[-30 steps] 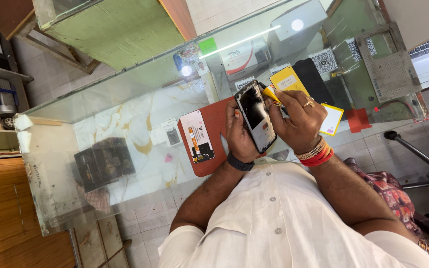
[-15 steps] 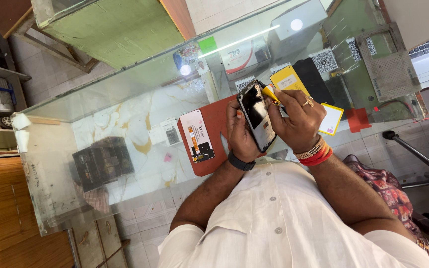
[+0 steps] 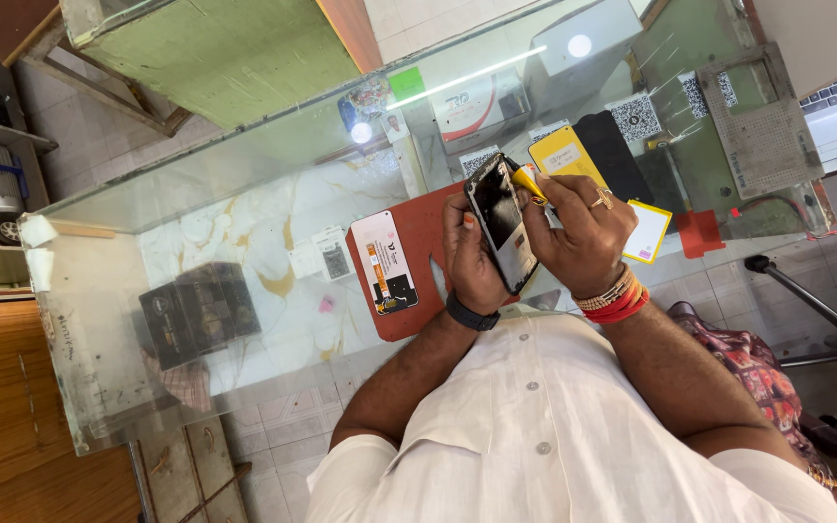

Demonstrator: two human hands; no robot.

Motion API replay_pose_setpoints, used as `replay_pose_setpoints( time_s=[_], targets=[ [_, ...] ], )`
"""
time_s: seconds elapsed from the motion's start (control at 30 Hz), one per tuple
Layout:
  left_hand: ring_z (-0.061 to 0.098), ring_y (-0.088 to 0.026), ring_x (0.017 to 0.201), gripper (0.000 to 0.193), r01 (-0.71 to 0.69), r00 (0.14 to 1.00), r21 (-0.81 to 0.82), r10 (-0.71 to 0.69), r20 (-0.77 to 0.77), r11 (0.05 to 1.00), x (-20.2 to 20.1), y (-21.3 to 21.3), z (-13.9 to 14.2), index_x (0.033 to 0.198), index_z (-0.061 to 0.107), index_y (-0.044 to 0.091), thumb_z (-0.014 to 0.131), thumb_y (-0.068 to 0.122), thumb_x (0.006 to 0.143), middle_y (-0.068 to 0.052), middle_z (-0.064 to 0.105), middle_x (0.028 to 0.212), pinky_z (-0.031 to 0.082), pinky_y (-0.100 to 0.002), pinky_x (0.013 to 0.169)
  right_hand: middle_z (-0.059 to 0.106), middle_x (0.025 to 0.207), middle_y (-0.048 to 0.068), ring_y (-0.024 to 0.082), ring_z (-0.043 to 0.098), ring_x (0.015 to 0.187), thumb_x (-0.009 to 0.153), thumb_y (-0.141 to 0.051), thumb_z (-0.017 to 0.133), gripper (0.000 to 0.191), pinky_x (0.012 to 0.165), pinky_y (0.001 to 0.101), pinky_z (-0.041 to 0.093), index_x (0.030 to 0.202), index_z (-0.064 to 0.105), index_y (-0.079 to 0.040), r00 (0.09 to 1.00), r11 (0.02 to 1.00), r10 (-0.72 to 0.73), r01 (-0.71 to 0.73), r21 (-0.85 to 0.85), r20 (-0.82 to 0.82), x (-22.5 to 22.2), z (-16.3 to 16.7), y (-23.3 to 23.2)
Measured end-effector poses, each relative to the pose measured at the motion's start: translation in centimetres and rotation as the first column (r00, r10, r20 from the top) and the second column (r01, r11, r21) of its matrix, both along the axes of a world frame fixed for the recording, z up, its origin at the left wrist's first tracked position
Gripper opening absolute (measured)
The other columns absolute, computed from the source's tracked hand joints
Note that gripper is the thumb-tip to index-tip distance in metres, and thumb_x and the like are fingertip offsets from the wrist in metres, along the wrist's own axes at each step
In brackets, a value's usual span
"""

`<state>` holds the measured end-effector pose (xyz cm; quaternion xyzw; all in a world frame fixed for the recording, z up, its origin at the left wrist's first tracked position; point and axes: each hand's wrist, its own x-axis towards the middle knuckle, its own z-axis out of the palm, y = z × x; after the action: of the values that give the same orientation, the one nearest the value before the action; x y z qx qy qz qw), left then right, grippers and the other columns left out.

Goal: The person applies adhesive to the edges of a smartphone chassis, then places a battery inside and closes the device. They handle the phone, adhesive tube, and battery, and use a small tool to assist with alignment.

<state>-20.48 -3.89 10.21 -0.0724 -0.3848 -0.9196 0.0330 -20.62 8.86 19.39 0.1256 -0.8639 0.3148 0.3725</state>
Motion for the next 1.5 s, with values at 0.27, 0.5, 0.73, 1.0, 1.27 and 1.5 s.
replay_pose_setpoints(
  time_s=[0.27, 0.5, 0.73, 1.0, 1.27, 1.5],
  targets=[
    [0.061, -0.014, 0.117, 0.037, 0.015, 1.000, 0.028, -0.016, 0.010, 0.999, -0.1, 0.0, -0.3, 0.135, 0.048, 0.000, 0.045, 0.032, 0.116, -0.010, 0.063, 0.126, 0.050, -0.031, 0.105, 0.073, 0.094, 0.014, 0.026, 0.072, 0.077, 0.087, 0.000, 0.084, 0.022, 0.064, 0.0345, 0.055, 0.106, 0.073, 0.003, 1.000, 1.000, -0.007, 0.007, 0.006, 0.004, 0.0, -0.1, 0.0],
    [0.064, -0.017, 0.118, 0.036, 0.035, 0.999, 0.040, -0.035, 0.001, 0.999, -0.3, -0.1, 0.5, 0.134, 0.047, 0.001, 0.045, 0.031, 0.116, -0.012, 0.064, 0.127, 0.051, -0.033, 0.107, 0.073, 0.095, 0.014, 0.025, 0.073, 0.077, 0.087, 0.001, 0.084, 0.023, 0.064, 0.0339, 0.055, 0.107, 0.073, 0.003, 1.000, 1.000, 0.000, 0.000, -0.006, -0.003, 0.0, -0.2, -0.1],
    [0.064, -0.018, 0.119, 0.036, 0.032, 0.999, 0.054, -0.032, 0.005, 0.998, 0.2, -0.6, -0.1, 0.134, 0.048, 0.000, 0.046, 0.031, 0.116, -0.013, 0.064, 0.126, 0.051, -0.034, 0.109, 0.073, 0.094, 0.014, 0.026, 0.072, 0.076, 0.086, 0.001, 0.084, 0.024, 0.063, 0.0341, 0.054, 0.108, 0.073, 0.003, 1.000, 1.000, 0.009, -0.009, 0.001, -0.002, 0.5, -0.5, -0.5],
    [0.065, -0.018, 0.117, 0.035, 0.052, 0.999, 0.062, -0.051, -0.004, 0.997, 0.6, -1.1, -0.4, 0.133, 0.047, 0.002, 0.045, 0.032, 0.115, -0.014, 0.066, 0.126, 0.052, -0.034, 0.107, 0.072, 0.093, 0.014, 0.025, 0.072, 0.075, 0.088, 0.000, 0.086, 0.023, 0.062, 0.0342, 0.054, 0.106, 0.073, 0.003, 1.000, 1.000, 0.008, -0.008, -0.002, -0.003, 0.9, -0.6, -1.0],
    [0.065, -0.019, 0.116, 0.036, 0.049, 0.999, 0.064, -0.049, -0.002, 0.997, 0.6, -1.1, -0.4, 0.134, 0.047, 0.001, 0.046, 0.032, 0.117, -0.016, 0.065, 0.126, 0.052, -0.034, 0.106, 0.073, 0.094, 0.014, 0.026, 0.073, 0.077, 0.087, 0.001, 0.085, 0.023, 0.064, 0.0340, 0.055, 0.107, 0.073, 0.003, 1.000, 1.000, 0.016, -0.016, 0.011, 0.002, 1.0, -0.5, -1.0],
    [0.065, -0.018, 0.117, 0.038, 0.028, 0.999, 0.045, -0.029, 0.014, 0.999, 0.9, -1.4, -0.3, 0.135, 0.047, 0.001, 0.045, 0.033, 0.115, -0.014, 0.065, 0.127, 0.052, -0.033, 0.106, 0.072, 0.093, 0.014, 0.025, 0.072, 0.076, 0.087, 0.001, 0.085, 0.023, 0.064, 0.0339, 0.055, 0.106, 0.073, 0.003, 1.000, 1.000, 0.018, -0.018, -0.002, 0.010, 1.2, -0.7, -1.2]
  ],
)
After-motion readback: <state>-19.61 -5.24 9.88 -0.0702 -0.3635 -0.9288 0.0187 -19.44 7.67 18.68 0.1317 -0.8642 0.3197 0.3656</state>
